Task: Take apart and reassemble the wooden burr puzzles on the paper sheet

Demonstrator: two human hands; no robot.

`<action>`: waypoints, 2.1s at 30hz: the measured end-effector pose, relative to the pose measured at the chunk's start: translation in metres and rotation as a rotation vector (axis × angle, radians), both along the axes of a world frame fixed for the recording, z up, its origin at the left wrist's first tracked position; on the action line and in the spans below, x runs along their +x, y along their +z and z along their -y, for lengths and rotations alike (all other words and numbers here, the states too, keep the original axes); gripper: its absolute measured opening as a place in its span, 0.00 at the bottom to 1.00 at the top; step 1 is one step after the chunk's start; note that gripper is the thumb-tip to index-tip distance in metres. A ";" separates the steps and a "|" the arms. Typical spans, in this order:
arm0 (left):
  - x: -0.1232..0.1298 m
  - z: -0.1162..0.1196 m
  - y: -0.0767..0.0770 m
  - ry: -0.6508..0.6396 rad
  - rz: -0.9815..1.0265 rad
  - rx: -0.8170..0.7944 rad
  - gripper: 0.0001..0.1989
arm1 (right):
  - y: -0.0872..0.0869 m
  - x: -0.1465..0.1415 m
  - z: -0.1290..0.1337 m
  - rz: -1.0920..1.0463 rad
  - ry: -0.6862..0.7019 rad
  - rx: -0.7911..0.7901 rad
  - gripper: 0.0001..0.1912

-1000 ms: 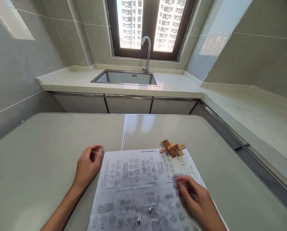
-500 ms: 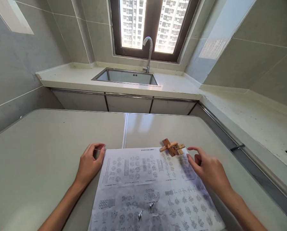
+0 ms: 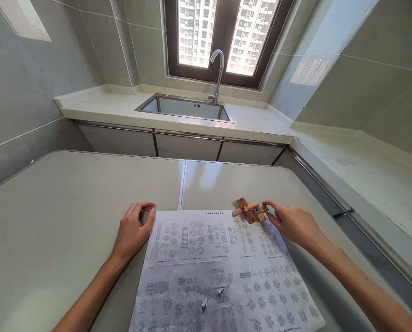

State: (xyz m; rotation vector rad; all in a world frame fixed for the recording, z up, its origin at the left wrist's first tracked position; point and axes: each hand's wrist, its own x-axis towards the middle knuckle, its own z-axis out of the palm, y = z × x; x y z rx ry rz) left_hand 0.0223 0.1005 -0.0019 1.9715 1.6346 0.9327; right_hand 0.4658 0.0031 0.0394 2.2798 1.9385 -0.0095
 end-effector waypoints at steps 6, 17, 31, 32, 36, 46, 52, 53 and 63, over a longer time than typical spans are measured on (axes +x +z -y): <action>0.001 0.000 0.002 -0.014 0.010 -0.012 0.18 | 0.001 0.004 -0.003 0.038 0.018 -0.034 0.16; 0.002 0.007 0.006 -0.055 -0.047 0.075 0.17 | 0.016 0.016 0.042 0.007 0.135 0.550 0.35; 0.042 0.061 0.010 -0.608 0.305 -0.241 0.40 | -0.029 -0.171 0.020 -1.275 0.216 0.365 0.16; 0.042 0.062 0.010 -0.616 0.342 -0.263 0.40 | -0.033 -0.177 0.019 -1.319 0.222 0.333 0.16; 0.044 0.061 0.015 -0.647 0.464 -0.320 0.33 | -0.043 -0.185 0.016 -1.532 0.231 0.174 0.18; 0.051 0.060 0.011 -0.822 0.558 -0.350 0.33 | -0.043 -0.171 0.016 -1.890 0.264 -0.510 0.25; 0.048 0.059 0.011 -0.808 0.493 -0.333 0.34 | -0.048 -0.179 0.024 -1.828 0.157 -0.259 0.18; 0.048 0.059 0.012 -0.801 0.487 -0.323 0.34 | -0.049 -0.179 0.025 -1.792 0.155 -0.228 0.15; 0.057 0.073 0.013 -0.688 0.436 -0.250 0.33 | -0.057 -0.187 0.028 -1.638 0.101 0.165 0.08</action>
